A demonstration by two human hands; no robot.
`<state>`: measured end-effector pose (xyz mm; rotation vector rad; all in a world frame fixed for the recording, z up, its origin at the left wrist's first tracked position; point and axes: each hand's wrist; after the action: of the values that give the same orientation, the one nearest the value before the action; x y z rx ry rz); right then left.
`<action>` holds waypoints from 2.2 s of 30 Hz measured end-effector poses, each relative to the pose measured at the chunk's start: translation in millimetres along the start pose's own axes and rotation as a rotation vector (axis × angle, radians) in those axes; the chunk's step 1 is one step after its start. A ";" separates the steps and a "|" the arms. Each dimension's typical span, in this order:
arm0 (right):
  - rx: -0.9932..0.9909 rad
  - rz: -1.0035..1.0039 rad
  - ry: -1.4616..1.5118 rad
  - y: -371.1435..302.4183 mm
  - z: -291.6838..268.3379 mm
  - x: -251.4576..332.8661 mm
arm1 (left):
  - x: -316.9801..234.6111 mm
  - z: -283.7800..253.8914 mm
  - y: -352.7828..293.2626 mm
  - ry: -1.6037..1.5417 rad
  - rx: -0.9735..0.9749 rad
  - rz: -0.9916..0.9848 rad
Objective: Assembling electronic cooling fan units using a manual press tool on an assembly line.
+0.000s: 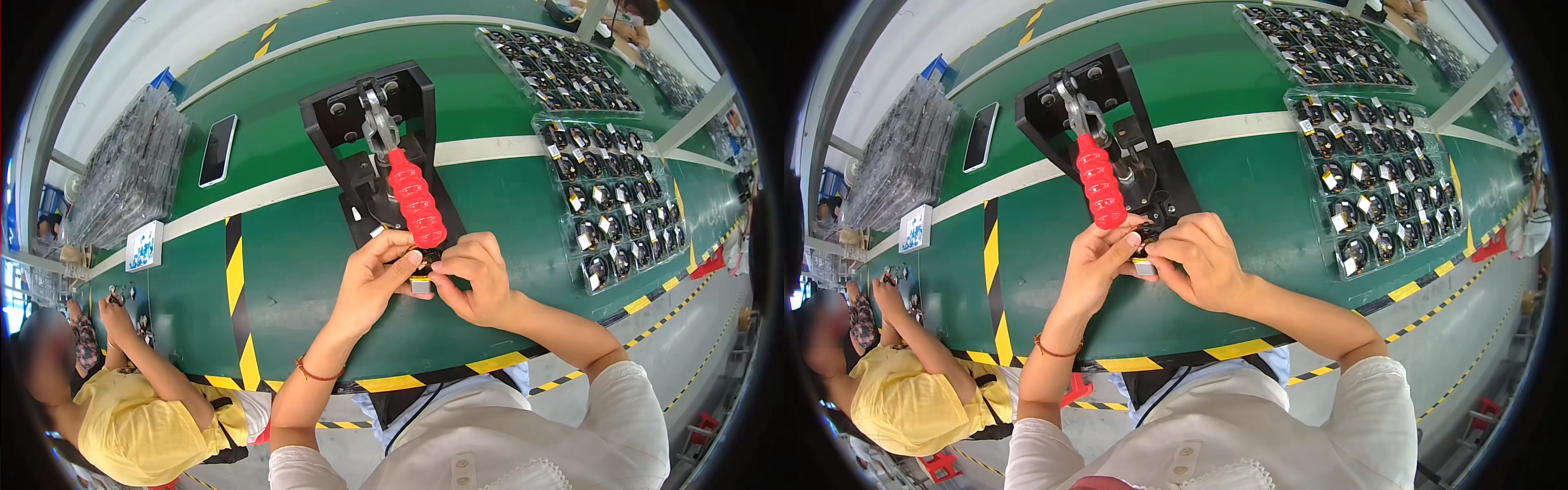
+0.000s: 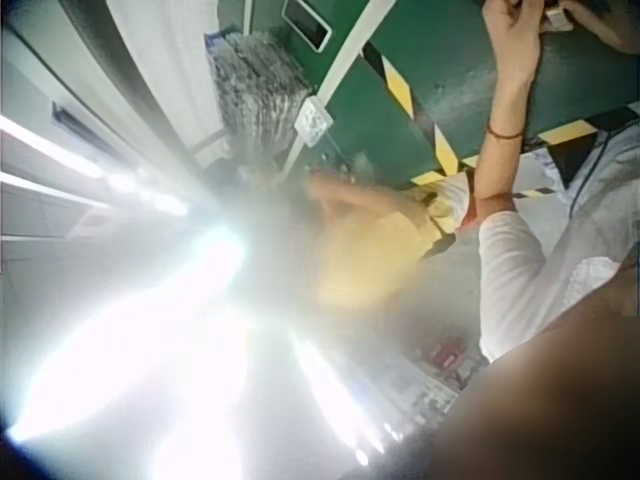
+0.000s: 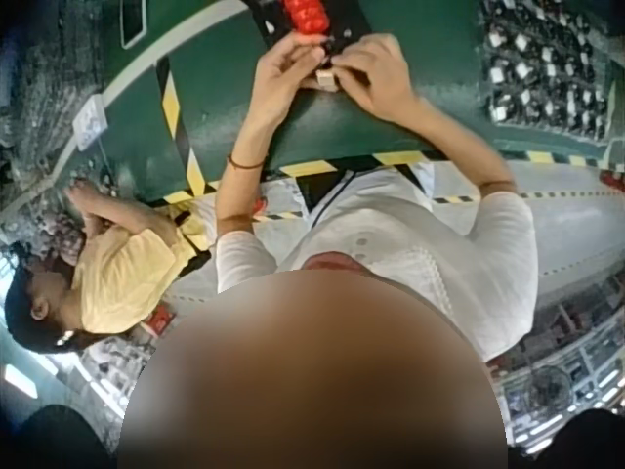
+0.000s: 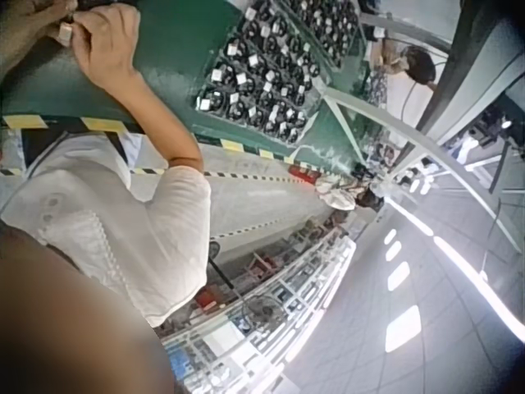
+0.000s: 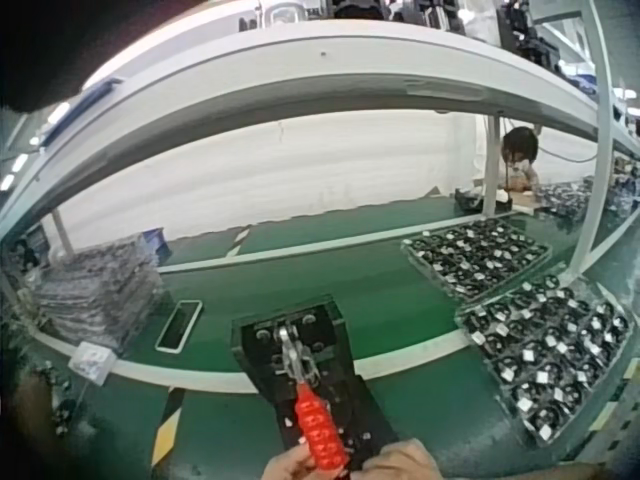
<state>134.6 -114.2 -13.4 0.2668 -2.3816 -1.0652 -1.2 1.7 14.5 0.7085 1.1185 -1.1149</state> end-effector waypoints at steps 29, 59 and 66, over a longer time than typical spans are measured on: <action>-0.037 0.188 0.396 5.1 -18.7 -16.4 | 12.6 15.4 -6.3 1.490 0.104 0.281; 0.170 0.298 0.557 4.0 -16.3 -4.5 | 1.7 5.0 -7.1 0.210 -0.194 0.253; 0.154 0.250 0.481 4.4 -16.9 -4.4 | 5.0 8.6 -6.6 0.425 -0.246 0.361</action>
<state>147.3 -120.4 -2.4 0.2398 -1.9971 -0.6192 -4.3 -9.7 13.1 0.9330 1.3885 -0.5196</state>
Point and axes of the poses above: each hand's wrist, its own y-axis towards the middle knuckle, its own z-axis out of the palm, x = y × z, and after that the axes turned 8 degrees about x, right-handed
